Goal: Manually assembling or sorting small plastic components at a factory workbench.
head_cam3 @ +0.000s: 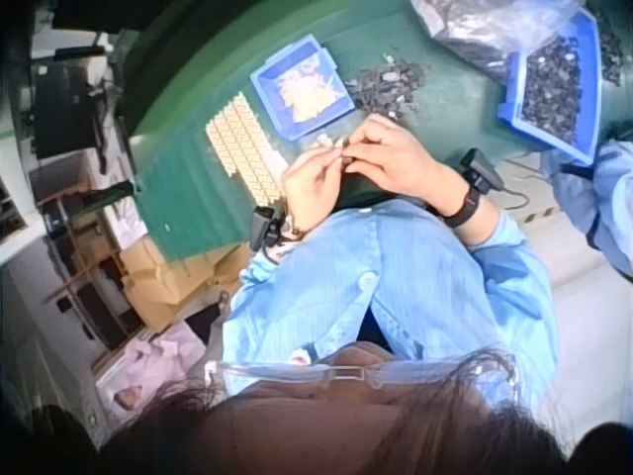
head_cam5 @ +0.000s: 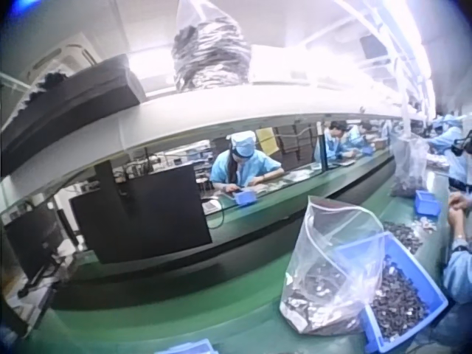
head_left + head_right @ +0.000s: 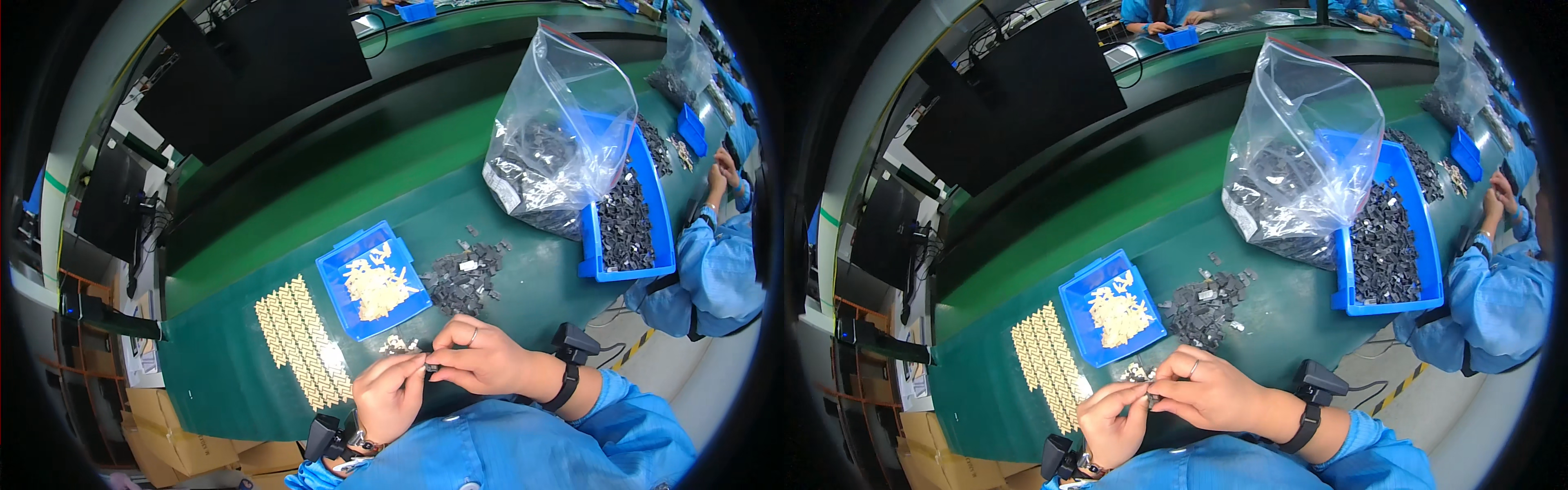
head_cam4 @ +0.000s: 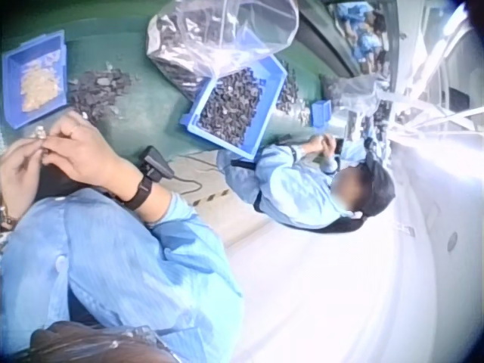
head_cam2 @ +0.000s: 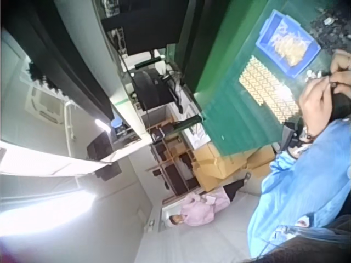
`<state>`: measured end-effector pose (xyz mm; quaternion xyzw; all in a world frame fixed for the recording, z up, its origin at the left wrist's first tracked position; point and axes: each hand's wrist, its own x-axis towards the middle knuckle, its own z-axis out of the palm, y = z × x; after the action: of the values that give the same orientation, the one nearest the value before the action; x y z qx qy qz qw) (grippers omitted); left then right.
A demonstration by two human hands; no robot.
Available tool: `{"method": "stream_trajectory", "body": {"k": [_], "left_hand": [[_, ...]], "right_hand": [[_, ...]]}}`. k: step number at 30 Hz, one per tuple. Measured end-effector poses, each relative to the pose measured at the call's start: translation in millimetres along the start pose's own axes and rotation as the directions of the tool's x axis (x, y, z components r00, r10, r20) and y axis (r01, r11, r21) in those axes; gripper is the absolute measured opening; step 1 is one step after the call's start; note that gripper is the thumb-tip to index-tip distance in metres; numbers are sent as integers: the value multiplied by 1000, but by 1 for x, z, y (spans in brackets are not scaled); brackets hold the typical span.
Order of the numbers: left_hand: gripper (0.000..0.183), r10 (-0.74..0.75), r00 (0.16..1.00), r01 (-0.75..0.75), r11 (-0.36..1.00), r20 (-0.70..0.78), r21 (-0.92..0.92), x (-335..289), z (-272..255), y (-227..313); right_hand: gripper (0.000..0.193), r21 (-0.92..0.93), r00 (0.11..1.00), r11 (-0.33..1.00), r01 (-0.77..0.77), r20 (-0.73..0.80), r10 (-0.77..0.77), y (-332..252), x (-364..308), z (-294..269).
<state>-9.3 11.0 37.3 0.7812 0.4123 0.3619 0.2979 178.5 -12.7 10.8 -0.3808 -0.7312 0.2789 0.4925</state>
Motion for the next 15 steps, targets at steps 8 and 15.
{"method": "stream_trajectory", "body": {"k": [8, 15], "left_hand": [[68, -24, 996, 39, 985, 87, -169, -14, 17, -10], [27, 70, 993, -60, 992, 92, -108, 0, -1, -2]], "right_hand": [[27, -128, 1000, 991, -26, -1, 26, -8, -13, -8], [9, -622, 847, 724, -299, -522, -99, -4, -55, -98]]}}
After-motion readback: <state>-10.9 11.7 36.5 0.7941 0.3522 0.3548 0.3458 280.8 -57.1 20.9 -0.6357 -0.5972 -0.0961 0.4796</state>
